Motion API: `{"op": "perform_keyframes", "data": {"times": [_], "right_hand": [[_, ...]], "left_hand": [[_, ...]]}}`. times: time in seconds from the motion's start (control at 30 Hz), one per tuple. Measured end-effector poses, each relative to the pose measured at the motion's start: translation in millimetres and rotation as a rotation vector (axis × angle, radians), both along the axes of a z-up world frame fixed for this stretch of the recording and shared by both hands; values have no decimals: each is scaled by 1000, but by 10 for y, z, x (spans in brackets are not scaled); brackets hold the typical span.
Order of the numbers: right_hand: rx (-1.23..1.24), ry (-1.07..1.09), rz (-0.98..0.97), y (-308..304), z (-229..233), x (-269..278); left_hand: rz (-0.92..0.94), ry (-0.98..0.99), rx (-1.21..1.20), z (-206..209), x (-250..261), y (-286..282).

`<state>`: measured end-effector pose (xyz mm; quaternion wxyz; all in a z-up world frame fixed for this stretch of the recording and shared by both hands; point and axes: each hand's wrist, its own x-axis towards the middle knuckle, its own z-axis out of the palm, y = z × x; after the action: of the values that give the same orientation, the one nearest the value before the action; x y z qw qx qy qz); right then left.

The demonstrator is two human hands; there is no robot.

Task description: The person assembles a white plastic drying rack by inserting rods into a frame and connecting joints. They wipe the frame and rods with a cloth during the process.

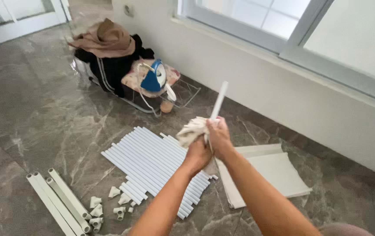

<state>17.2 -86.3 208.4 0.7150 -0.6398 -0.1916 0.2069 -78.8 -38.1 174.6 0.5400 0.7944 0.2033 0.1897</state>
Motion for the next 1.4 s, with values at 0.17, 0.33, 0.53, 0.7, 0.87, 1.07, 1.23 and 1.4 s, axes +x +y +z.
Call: {"op": "perform_keyframes", "data": {"times": [0.17,0.33,0.53,0.7,0.87,1.07,1.23,1.4], "right_hand": [[-112,243,-247,-25,813,504],[166,170,-80,149,1251,694],[-28,262,-51,365,1001,732],[-501,-125,179,278,272,543],[-877,-202,447,15,-106,802],[-586,-881,635,-45,-477,631],[-1022,-675,767,-139,-833,800],[-1094,-580,736,-306,-1390,1224]], "left_hand": [[-258,104,-653,408,-291,-108],[-458,72,-1037,757,-525,99],[-473,20,-1188,530,-329,184],[-216,-32,-1089,349,265,97],[144,73,-874,-80,460,505],[281,-65,-774,-930,816,979],[586,30,-842,-1522,925,1564],[578,122,-879,-1843,1035,1702]]}}
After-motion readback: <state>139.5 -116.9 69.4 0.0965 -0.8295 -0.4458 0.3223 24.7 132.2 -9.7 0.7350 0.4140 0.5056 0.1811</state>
